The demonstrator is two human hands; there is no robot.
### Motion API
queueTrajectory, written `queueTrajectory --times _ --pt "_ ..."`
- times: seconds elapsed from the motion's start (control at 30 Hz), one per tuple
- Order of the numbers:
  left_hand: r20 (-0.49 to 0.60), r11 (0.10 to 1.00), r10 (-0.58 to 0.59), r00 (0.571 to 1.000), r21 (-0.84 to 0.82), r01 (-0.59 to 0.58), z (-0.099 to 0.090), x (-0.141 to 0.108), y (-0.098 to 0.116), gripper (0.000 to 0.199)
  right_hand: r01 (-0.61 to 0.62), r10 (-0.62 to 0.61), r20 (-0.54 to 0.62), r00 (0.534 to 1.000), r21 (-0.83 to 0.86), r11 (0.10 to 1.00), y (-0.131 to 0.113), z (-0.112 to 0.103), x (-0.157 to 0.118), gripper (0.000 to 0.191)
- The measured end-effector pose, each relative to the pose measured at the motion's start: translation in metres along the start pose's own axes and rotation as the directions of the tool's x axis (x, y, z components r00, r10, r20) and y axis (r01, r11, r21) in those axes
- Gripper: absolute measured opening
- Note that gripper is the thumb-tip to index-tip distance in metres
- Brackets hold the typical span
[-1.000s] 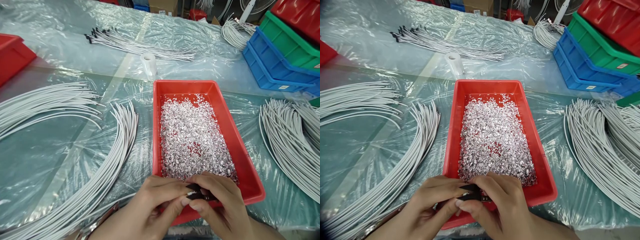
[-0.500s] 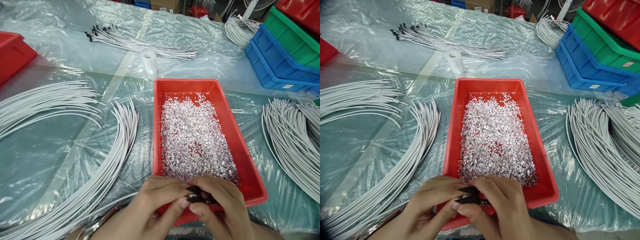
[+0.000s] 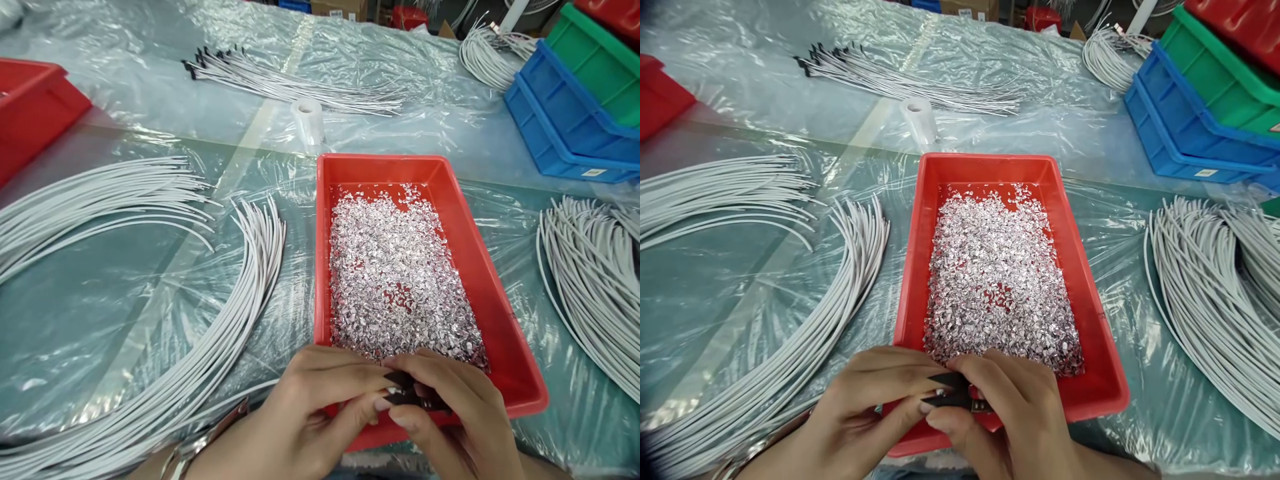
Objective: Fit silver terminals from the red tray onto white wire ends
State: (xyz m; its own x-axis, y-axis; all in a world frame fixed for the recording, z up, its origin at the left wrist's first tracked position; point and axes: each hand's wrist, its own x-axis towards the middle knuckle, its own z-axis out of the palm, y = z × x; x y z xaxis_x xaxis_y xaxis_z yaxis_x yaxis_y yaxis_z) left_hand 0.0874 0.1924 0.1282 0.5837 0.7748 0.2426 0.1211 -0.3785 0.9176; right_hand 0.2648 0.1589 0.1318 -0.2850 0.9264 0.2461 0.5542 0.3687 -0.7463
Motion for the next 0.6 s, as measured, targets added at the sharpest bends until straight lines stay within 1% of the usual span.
queueTrajectory --times 0.27,0.43,0.6 --pt "-0.008 0.998 -0.011 1.0 0.06 0.011 -0.0016 0.0009 0.0023 0.017 -0.04 0.04 0.002 0.999 -0.03 0.999 -0.0009 -0.0009 -0.0009 0.02" --pt "-0.053 0.988 0.035 0.998 0.152 -0.026 0.0002 -0.0018 0.002 0.018 -0.047 0.047 0.005 0.999 -0.019 0.999 -0.0013 -0.0006 -0.0007 0.019" --pt "-0.084 0.974 0.065 0.994 0.221 -0.045 -0.0005 -0.0022 0.0022 0.018 -0.051 0.051 -0.039 0.998 -0.002 0.999 -0.0026 0.0003 -0.0021 0.02"
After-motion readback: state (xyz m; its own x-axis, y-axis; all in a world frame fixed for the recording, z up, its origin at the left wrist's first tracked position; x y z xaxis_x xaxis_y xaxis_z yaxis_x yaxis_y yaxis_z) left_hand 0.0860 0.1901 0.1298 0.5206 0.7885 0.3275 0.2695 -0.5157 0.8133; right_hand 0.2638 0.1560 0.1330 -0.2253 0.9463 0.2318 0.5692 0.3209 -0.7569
